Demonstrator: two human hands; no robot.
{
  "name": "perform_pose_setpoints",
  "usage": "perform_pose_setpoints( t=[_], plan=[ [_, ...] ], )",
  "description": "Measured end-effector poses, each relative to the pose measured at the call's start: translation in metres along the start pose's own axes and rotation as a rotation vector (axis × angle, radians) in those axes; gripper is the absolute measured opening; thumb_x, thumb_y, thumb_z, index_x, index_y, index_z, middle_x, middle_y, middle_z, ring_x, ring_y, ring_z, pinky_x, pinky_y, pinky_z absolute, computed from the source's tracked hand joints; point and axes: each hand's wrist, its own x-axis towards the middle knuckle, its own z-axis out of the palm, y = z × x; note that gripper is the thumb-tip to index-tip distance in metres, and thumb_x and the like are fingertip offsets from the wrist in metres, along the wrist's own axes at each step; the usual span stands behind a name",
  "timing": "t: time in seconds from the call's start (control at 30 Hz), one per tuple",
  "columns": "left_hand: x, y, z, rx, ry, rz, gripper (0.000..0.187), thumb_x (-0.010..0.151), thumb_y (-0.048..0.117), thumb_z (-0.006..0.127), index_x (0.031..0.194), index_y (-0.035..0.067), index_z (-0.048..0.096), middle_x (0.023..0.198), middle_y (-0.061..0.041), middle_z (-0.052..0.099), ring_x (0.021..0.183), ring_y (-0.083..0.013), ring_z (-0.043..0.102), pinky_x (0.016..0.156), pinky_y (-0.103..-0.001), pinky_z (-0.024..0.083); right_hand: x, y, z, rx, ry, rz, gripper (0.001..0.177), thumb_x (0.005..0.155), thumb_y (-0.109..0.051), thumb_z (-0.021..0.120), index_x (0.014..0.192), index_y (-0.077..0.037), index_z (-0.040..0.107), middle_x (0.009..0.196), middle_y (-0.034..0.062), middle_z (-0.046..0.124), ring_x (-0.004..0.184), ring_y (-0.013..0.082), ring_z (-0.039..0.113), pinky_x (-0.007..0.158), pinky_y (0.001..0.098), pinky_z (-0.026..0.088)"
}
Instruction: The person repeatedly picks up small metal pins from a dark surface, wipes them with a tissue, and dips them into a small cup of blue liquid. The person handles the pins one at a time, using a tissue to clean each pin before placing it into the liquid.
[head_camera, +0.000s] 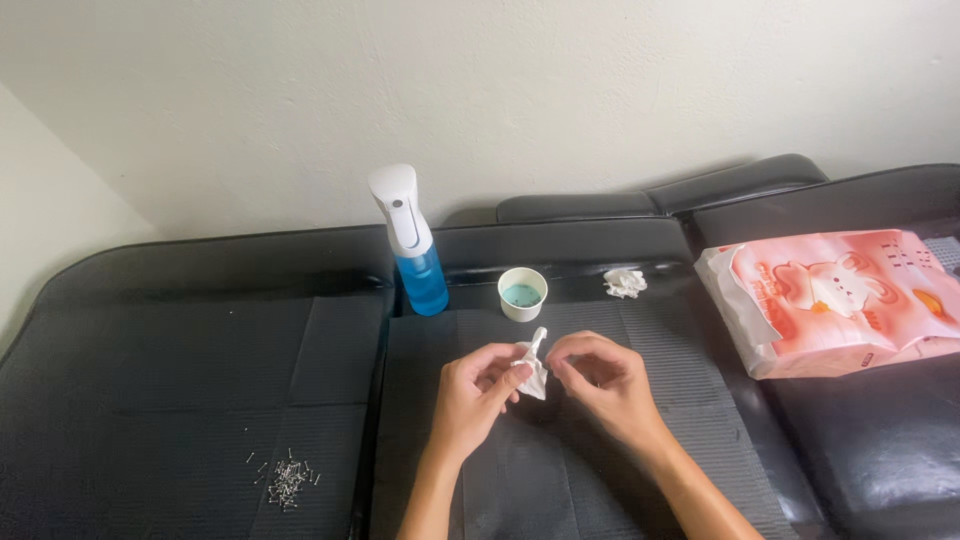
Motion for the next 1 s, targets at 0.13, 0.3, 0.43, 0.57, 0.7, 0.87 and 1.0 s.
perform_pose_setpoints(
  t=[0.13,0.3,0.43,0.57,0.7,0.87,1.0],
  plan=[
    [0.003,-0.011,0.002,-0.037,-0.021,0.022,0.030,0.096,0.028,0.085,0.118,0.008,0.089,0.082,-0.004,0.084,0.061,-0.0097,0.072,0.052,-0.024,0.056,-0.002,0.017,-0.003,-0.123,-0.027,-0.048,0.006,0.100,-0.002,0.079,0.101,-0.002,0.084,0.099,0.0098,0.085,0.090,0.0161,0.077,0.080,0.0274,0.064],
    [-0.001,0.003,0.002,-0.051,-0.028,0.017,0.028,0.095,0.025,0.087,0.117,0.007,0.091,0.079,-0.006,0.084,0.060,-0.0105,0.071,0.052,-0.025,0.056,-0.001,0.007,0.001,-0.286,0.014,-0.017,0.006,0.102,-0.010,0.077,0.102,-0.008,0.083,0.098,0.0031,0.085,0.083,0.0117,0.075,0.069,0.0237,0.059],
    [-0.003,0.007,0.004,-0.039,-0.033,0.074,0.024,0.092,0.023,0.090,0.112,0.009,0.091,0.088,-0.006,0.089,0.060,-0.0119,0.073,0.057,-0.024,0.059,-0.003,0.013,0.001,-0.397,-0.029,-0.112,0.003,0.105,-0.012,0.075,0.107,-0.011,0.078,0.100,0.0008,0.079,0.075,0.0106,0.069,0.064,0.0235,0.057],
    [-0.001,-0.004,0.005,0.101,-0.015,0.205,0.016,0.096,0.027,0.089,0.103,0.013,0.086,0.078,-0.001,0.084,0.056,-0.0089,0.070,0.058,-0.024,0.058,-0.004,0.023,-0.002,-0.513,-0.078,-0.158,0.007,0.107,-0.018,0.073,0.107,-0.012,0.075,0.097,0.0004,0.075,0.079,0.0143,0.065,0.068,0.0273,0.056],
    [-0.005,0.006,0.004,0.176,0.012,0.249,0.013,0.097,0.025,0.089,0.101,0.013,0.086,0.084,-0.001,0.085,0.056,-0.0115,0.070,0.056,-0.026,0.057,-0.004,0.014,0.003,-0.520,-0.064,-0.154,0.003,0.105,-0.012,0.076,0.103,-0.013,0.074,0.093,-0.0004,0.074,0.080,0.0148,0.064,0.065,0.0269,0.058],
    [-0.003,0.001,0.005,0.142,0.016,0.229,0.013,0.097,0.024,0.088,0.100,0.012,0.085,0.079,-0.002,0.084,0.055,-0.0113,0.073,0.056,-0.024,0.058,-0.005,0.013,0.003,-0.578,-0.054,-0.152,0.007,0.106,-0.010,0.074,0.101,-0.013,0.071,0.090,-0.0016,0.071,0.070,0.0145,0.059,0.063,0.0286,0.052],
    [-0.001,-0.003,0.004,0.111,0.036,0.238,0.014,0.096,0.024,0.089,0.101,0.012,0.086,0.077,-0.003,0.083,0.055,-0.0100,0.072,0.056,-0.024,0.058,-0.003,0.013,0.001,-0.584,-0.066,-0.175,0.006,0.109,-0.014,0.070,0.103,-0.011,0.069,0.092,0.0009,0.069,0.068,0.0149,0.058,0.062,0.0289,0.051]
  ],
)
